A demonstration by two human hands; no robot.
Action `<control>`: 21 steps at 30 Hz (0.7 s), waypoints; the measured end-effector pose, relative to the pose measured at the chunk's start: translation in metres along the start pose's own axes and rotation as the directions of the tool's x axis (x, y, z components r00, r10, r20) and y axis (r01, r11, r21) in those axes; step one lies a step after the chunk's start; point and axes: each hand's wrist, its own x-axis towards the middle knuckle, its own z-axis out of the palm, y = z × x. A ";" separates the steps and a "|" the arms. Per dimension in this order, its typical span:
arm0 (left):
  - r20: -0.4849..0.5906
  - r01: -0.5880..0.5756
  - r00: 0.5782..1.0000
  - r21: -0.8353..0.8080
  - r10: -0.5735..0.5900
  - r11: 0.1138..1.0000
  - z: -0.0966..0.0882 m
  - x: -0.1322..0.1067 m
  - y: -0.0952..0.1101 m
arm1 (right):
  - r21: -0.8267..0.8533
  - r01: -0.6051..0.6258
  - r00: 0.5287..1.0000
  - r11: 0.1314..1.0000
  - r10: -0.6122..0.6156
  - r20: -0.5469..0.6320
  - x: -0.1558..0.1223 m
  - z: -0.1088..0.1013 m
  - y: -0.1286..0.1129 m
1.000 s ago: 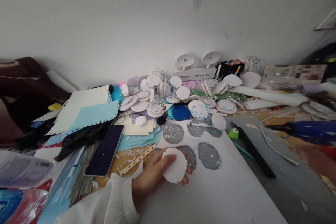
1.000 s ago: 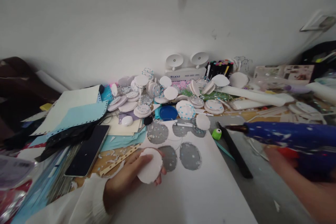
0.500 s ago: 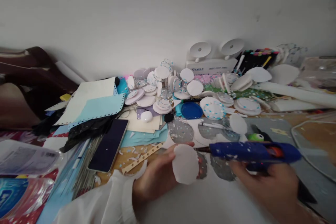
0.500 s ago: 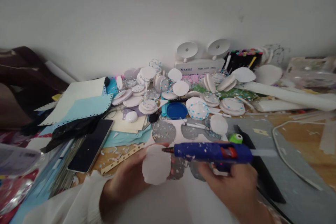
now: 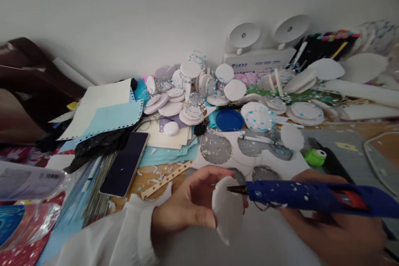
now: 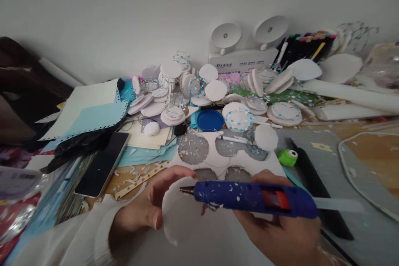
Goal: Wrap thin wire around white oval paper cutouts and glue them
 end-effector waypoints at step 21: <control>0.033 -0.002 0.999 -0.052 0.004 0.999 -0.009 0.003 -0.008 | 0.208 -0.054 0.997 0.977 0.041 0.069 0.005 -0.005 -0.010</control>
